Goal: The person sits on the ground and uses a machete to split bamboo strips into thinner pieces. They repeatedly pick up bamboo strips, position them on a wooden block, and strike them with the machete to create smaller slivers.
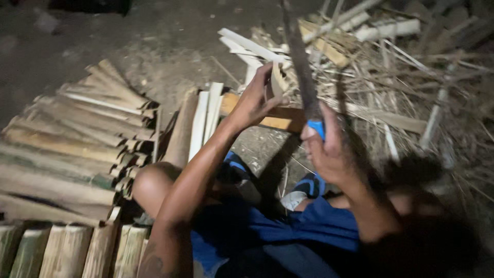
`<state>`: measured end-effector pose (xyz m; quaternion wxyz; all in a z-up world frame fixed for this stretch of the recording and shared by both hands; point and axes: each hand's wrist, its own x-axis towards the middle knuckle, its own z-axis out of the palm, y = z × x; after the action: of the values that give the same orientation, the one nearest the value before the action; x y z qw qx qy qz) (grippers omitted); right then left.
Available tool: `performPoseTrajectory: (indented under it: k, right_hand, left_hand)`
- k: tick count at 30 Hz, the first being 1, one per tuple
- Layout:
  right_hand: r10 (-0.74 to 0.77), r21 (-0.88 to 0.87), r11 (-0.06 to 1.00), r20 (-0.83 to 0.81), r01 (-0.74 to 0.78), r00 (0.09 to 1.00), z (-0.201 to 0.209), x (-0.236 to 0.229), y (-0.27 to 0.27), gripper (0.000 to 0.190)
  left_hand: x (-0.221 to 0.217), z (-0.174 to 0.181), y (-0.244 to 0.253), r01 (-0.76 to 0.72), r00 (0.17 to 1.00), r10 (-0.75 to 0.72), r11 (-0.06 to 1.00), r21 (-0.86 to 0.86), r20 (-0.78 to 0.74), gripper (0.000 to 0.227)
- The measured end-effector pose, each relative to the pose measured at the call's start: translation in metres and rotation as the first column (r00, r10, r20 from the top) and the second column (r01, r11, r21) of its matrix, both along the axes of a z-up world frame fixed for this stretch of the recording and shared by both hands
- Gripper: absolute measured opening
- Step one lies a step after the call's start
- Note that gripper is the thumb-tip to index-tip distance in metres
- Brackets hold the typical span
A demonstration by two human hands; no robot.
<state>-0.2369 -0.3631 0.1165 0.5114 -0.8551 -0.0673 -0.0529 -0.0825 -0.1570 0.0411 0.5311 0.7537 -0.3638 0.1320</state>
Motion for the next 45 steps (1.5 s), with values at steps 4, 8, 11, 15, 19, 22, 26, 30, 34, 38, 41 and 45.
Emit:
performPoseTrajectory:
  k: [4, 8, 11, 15, 19, 22, 26, 30, 34, 38, 41, 45]
  right_hand:
    - [-0.091, -0.039, 0.995, -0.051, 0.089, 0.995, 0.01, -0.008, 0.004, 0.047]
    - [-0.012, -0.046, 0.999, 0.024, 0.013, 1.0, 0.015, -0.004, 0.007, 0.031]
    - [-0.039, -0.023, 0.999, -0.038, 0.038, 0.999, 0.015, -0.006, 0.008, 0.035]
    - [0.0, 0.005, 1.0, -0.004, 0.0, 1.0, 0.007, -0.007, 0.006, 0.039]
    - [0.021, 0.016, 1.0, -0.011, -0.021, 1.0, -0.001, -0.004, 0.003, 0.036]
    - [0.017, -0.176, 0.984, 0.21, 0.021, 0.977, 0.008, -0.006, 0.006, 0.039]
    - [0.002, -0.295, 0.953, 0.227, 0.067, 0.974, 0.032, -0.012, 0.007, 0.037]
    - [-0.05, -0.424, 0.906, -0.09, 0.007, 0.995, 0.031, 0.0, -0.003, 0.027]
    - [-0.003, -0.504, 0.863, 0.053, 0.029, 0.999, 0.012, 0.021, -0.011, 0.028]
    - [0.004, -0.486, 0.872, 0.134, 0.062, 0.991, 0.021, 0.013, -0.009, 0.029]
    - [-0.057, -0.507, 0.86, 0.023, 0.061, 0.998, 0.057, 0.002, -0.011, 0.029]
    - [0.007, -0.529, 0.848, 0.025, 0.007, 1.0, 0.068, 0.026, -0.015, 0.031]
  left_hand:
    - [-0.025, 0.005, -0.008, 0.031, 0.992, -0.04, 0.997, 0.075, 0.121, 0.09]
    - [-0.034, 0.017, -0.011, 0.049, 0.998, -0.052, 0.992, 0.115, 0.025, 0.086]
    - [-0.036, 0.017, -0.014, 0.037, 0.998, -0.042, 0.993, 0.109, 0.046, 0.085]
    - [-0.035, 0.01, -0.012, 0.033, 0.999, -0.037, 0.992, 0.122, 0.031, 0.084]
    - [-0.033, 0.012, -0.013, 0.02, 0.999, -0.025, 0.991, 0.135, 0.041, 0.086]
    - [-0.037, 0.022, -0.015, 0.006, 0.998, -0.013, 0.992, 0.127, 0.058, 0.085]
    - [-0.049, 0.028, -0.016, -0.04, 0.996, 0.032, 0.994, 0.098, 0.078, 0.078]
    - [-0.049, 0.018, -0.021, -0.098, 0.995, 0.099, 0.991, 0.086, -0.005, 0.076]
    - [-0.04, 0.02, -0.03, -0.18, 0.981, 0.168, 0.975, 0.128, 0.093, 0.076]
    - [-0.044, 0.023, -0.037, -0.16, 0.984, 0.148, 0.979, 0.126, 0.102, 0.076]
    - [-0.042, 0.017, -0.038, -0.121, 0.989, 0.133, 0.98, 0.158, -0.069, 0.076]
    - [-0.038, -0.003, -0.023, -0.15, 0.988, 0.152, 0.974, 0.172, 0.006, 0.078]
